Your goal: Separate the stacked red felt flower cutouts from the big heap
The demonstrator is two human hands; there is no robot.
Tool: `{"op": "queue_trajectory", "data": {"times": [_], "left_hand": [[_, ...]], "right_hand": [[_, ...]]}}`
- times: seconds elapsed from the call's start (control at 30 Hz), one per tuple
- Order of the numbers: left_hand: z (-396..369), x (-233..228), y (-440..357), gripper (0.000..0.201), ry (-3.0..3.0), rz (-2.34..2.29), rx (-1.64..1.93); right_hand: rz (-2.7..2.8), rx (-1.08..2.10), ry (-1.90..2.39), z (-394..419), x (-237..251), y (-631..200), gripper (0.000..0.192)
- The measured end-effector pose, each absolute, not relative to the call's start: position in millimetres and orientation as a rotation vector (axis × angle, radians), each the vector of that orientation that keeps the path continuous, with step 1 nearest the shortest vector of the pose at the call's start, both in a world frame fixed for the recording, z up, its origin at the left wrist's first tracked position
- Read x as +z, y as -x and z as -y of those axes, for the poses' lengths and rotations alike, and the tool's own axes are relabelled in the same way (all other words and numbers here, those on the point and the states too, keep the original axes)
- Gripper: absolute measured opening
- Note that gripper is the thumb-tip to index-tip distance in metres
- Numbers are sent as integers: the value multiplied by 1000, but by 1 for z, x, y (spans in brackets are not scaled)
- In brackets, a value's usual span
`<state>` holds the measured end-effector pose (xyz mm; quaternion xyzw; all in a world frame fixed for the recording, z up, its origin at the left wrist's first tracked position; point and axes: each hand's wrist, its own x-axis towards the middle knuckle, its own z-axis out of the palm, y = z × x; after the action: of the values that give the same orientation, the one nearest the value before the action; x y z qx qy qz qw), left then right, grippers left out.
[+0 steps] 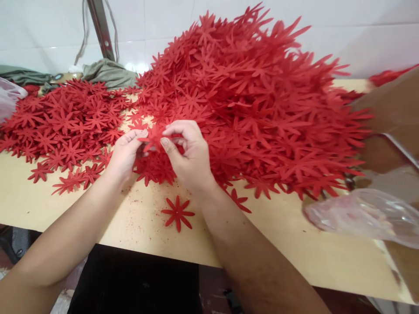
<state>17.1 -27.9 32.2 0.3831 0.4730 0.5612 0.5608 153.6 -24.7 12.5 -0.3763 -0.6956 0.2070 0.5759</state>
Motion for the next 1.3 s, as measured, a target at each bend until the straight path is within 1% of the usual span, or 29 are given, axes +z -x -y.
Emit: {"op": "queue_trajectory", "data": {"times": [0.07, 0.13, 0.2, 0.27, 0.47, 0.67, 0.8, 1.0, 1.07, 1.17, 1.2, 1.3], "left_hand": [[26, 31, -13, 21, -922, -1097, 1327], [26, 30, -12, 23, -963, -1067, 1325], [26, 30, -13, 22, -1016, -1023, 1308], [27, 30, -16, 21, -1061, -990, 1295], [27, 28, -19, 18, -1174, -1084, 1332], [23, 27, -15, 6, -1159, -1051, 1432], [27, 30, -16, 7, -1192, -1017, 1414], [34, 31, -20, 10, -1296, -1009, 1305], [32, 27, -20, 8, -1298, -1075, 1306], [24, 19, -18, 3, -1275, -1205, 1343], [21, 17, -17, 5, -1276, -1230, 1360], [14, 10, -14, 30, -1365, -1275, 1405]], "right_hand": [[1582, 672, 892, 20, 9, -156, 23], [1552, 875, 898, 18, 7, -155, 30], [1530, 1030, 882, 19, 6, -153, 31], [1516, 1088, 870, 20, 7, -150, 31], [1451, 989, 970, 19, 6, -151, 25], [1506, 915, 1012, 22, 10, -151, 38], [1443, 923, 1029, 26, 16, -148, 47], [1449, 1019, 995, 22, 13, -147, 54], [1425, 1049, 996, 20, 9, -149, 53], [1318, 1036, 1023, 13, 3, -155, 45], [1268, 1030, 1032, 11, 2, -157, 42], [1127, 984, 1084, 4, -1, -162, 33]]}}
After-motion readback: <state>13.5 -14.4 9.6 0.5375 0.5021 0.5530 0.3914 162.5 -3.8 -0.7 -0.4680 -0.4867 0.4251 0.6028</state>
